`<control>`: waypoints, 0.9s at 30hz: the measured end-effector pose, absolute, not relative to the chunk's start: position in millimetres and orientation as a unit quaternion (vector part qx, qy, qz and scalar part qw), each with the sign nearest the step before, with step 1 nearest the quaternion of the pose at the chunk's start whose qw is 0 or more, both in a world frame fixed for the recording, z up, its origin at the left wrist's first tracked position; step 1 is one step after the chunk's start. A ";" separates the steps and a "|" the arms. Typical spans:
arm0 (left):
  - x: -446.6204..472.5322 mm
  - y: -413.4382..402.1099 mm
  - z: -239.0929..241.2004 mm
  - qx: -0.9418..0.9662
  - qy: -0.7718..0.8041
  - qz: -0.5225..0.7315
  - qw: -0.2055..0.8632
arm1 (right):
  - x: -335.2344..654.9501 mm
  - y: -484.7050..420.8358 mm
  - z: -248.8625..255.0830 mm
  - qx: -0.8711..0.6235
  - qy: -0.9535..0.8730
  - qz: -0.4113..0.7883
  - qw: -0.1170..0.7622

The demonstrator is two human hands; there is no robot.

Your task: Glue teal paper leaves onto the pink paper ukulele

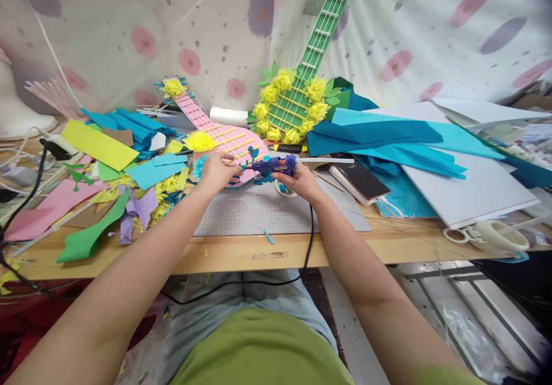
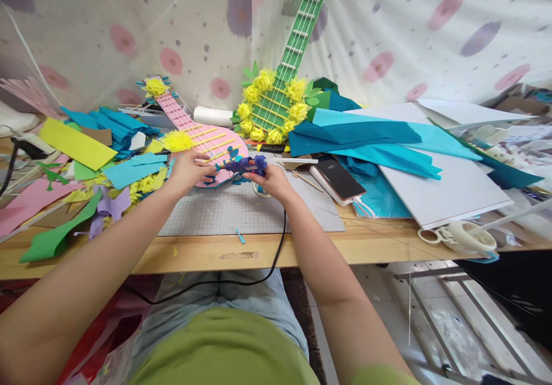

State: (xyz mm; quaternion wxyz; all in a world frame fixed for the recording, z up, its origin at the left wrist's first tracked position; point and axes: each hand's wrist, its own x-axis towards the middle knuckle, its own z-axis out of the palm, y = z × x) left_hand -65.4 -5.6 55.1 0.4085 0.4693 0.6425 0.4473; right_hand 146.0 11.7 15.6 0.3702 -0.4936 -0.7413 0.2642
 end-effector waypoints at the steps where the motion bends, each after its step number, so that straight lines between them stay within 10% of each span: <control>1: -65.3 -5.4 55.1 0.470 0.640 0.449 0.410 | 145.8 11.5 16.1 -0.493 -0.742 0.264 0.369; 16: -84.2 -7.8 54.8 0.443 0.623 0.479 0.431 | 182.2 37.7 -1.4 -0.599 -0.612 0.213 0.471; 27: -105.9 -36.7 45.7 0.436 0.649 0.472 0.407 | 180.0 50.4 -9.3 -0.724 -0.605 0.142 0.300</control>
